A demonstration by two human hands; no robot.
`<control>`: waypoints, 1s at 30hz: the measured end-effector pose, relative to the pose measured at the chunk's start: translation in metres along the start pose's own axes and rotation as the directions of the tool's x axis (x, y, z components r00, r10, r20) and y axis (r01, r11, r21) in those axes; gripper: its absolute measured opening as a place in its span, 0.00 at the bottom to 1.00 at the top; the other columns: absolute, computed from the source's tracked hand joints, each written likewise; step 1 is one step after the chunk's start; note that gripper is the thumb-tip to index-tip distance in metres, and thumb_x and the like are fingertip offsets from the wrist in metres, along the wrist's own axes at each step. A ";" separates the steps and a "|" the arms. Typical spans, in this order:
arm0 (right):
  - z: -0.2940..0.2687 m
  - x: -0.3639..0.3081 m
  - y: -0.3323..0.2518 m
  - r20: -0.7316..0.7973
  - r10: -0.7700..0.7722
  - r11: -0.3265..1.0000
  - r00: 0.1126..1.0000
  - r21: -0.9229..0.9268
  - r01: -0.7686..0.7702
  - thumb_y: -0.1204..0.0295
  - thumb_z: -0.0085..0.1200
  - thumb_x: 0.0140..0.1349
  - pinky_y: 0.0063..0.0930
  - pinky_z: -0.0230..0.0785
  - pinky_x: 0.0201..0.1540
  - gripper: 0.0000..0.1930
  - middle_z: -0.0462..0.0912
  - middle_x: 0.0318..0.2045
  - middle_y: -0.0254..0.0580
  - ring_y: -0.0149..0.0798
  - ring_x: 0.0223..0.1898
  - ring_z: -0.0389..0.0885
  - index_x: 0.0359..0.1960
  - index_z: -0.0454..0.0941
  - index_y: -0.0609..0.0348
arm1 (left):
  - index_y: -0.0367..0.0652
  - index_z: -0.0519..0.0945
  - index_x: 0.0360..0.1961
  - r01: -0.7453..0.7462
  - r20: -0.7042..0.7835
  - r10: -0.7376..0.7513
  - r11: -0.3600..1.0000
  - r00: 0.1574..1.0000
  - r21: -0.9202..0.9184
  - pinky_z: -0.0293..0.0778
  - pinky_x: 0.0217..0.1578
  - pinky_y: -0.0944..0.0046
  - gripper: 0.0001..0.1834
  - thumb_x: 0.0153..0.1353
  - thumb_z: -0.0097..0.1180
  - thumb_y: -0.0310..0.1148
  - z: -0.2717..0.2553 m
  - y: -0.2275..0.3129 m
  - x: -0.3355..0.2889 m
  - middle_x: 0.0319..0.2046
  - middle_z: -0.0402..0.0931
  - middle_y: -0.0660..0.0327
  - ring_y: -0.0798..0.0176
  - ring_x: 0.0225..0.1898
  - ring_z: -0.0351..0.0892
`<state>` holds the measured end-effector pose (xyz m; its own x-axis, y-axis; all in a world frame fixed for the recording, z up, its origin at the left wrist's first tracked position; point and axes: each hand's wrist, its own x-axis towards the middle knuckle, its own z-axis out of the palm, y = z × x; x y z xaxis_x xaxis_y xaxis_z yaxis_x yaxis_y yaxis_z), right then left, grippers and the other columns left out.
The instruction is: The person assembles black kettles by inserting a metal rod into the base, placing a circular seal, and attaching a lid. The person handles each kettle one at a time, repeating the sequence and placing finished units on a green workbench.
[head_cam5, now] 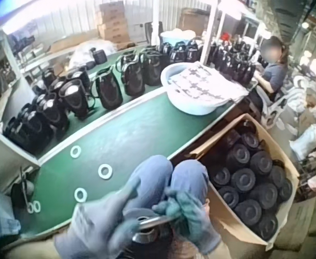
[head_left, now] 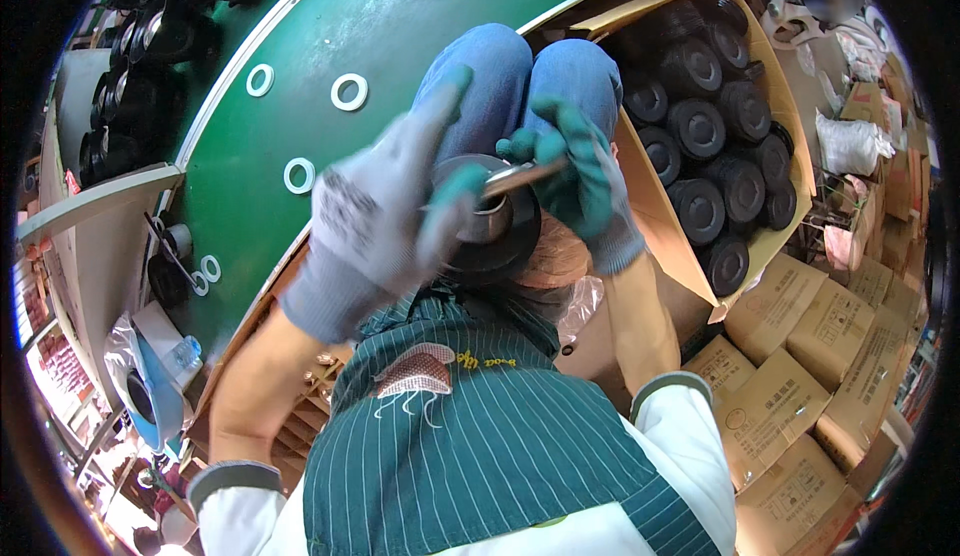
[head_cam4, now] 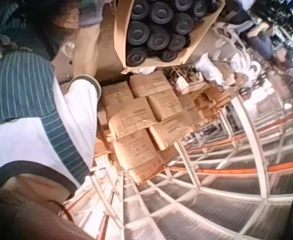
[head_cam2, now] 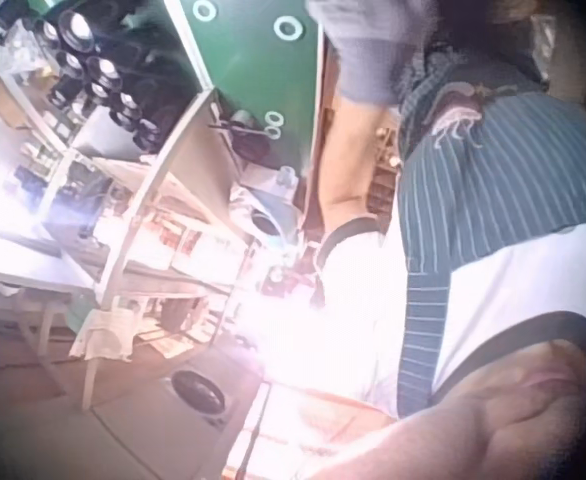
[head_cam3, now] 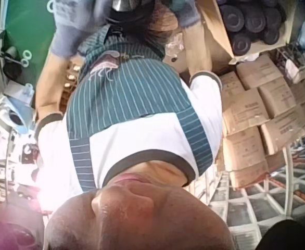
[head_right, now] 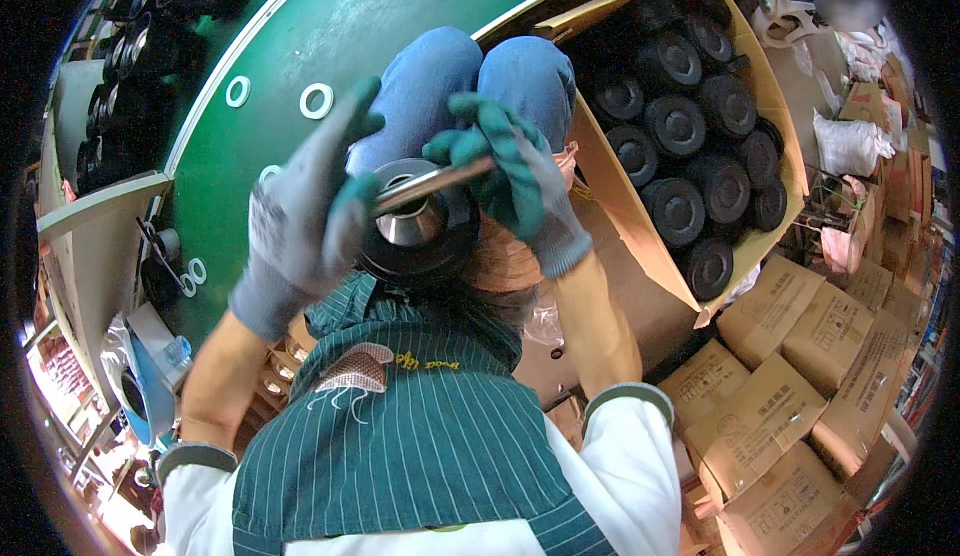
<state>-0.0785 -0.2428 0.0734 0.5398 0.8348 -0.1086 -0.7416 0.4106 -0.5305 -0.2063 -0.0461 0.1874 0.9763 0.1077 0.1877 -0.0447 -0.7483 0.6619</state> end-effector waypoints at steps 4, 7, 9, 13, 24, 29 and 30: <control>0.000 -0.040 0.014 0.107 -0.130 0.990 0.986 0.077 0.122 0.53 0.40 0.79 0.45 0.63 0.70 0.20 0.74 0.25 0.35 0.39 0.44 0.78 0.42 0.76 0.56 | 0.36 0.66 0.73 -0.061 0.043 0.071 0.978 0.997 -0.199 0.81 0.44 0.58 0.31 0.73 0.37 0.41 -0.007 -0.051 0.024 0.49 0.84 0.42 0.51 0.42 0.88; 0.034 -0.026 -0.004 0.246 -0.182 0.956 0.952 -0.181 0.230 0.52 0.35 0.80 0.50 0.64 0.64 0.28 0.70 0.17 0.31 0.40 0.35 0.74 0.23 0.75 0.53 | 0.36 0.71 0.70 -0.061 0.229 0.159 0.922 0.960 -0.382 0.79 0.42 0.62 0.29 0.74 0.35 0.40 -0.009 -0.064 0.048 0.40 0.84 0.49 0.61 0.34 0.84; 0.043 -0.021 -0.015 0.393 -0.115 0.804 0.912 -0.503 0.318 0.53 0.47 0.71 0.59 0.62 0.67 0.24 0.74 0.17 0.32 0.43 0.36 0.76 0.20 0.76 0.53 | 0.36 0.72 0.69 -0.201 0.130 0.276 0.887 0.952 -0.416 0.79 0.41 0.62 0.28 0.74 0.36 0.37 0.008 -0.085 0.057 0.40 0.84 0.50 0.62 0.35 0.84; 0.088 -0.003 -0.037 0.636 0.218 0.272 0.740 -0.768 0.580 0.56 0.63 0.53 0.64 0.65 0.68 0.15 0.71 0.17 0.31 0.43 0.35 0.78 0.18 0.77 0.51 | 0.38 0.76 0.63 -0.257 0.225 0.390 0.852 0.893 -0.455 0.80 0.47 0.54 0.24 0.70 0.43 0.34 0.028 -0.109 0.086 0.42 0.84 0.46 0.47 0.43 0.86; 0.135 0.014 -0.004 0.602 0.213 -0.001 0.769 -0.787 0.617 0.53 0.65 0.54 0.58 0.74 0.60 0.18 0.79 0.27 0.36 0.38 0.39 0.82 0.34 0.85 0.55 | 0.44 0.87 0.45 -0.226 0.339 0.398 0.865 0.853 -0.448 0.78 0.48 0.51 0.20 0.74 0.47 0.44 0.059 -0.104 0.128 0.41 0.85 0.51 0.45 0.46 0.83; 0.090 -0.047 0.008 0.011 -0.447 0.234 0.894 -0.964 0.129 0.46 0.73 0.48 0.54 0.59 0.72 0.49 0.65 0.66 0.59 0.55 0.67 0.68 0.67 0.68 0.62 | 0.42 0.89 0.43 0.114 0.097 -0.073 0.845 0.993 -0.523 0.74 0.33 0.62 0.24 0.76 0.44 0.48 0.009 -0.160 0.067 0.28 0.80 0.59 0.64 0.27 0.76; 0.086 -0.052 0.011 -0.065 -0.388 0.194 0.919 -0.981 0.012 0.43 0.75 0.47 0.53 0.55 0.75 0.56 0.59 0.74 0.63 0.60 0.73 0.63 0.74 0.63 0.63 | 0.42 0.89 0.44 0.343 0.154 -0.317 0.713 0.936 -0.611 0.70 0.30 0.67 0.27 0.77 0.40 0.49 -0.015 -0.168 0.045 0.29 0.77 0.63 0.70 0.26 0.72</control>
<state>-0.1495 -0.2503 0.1452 0.8101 0.5840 0.0514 0.2537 -0.2702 -0.9288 -0.1577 0.0941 0.0956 0.9603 0.2373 -0.1465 0.1734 -0.0966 0.9801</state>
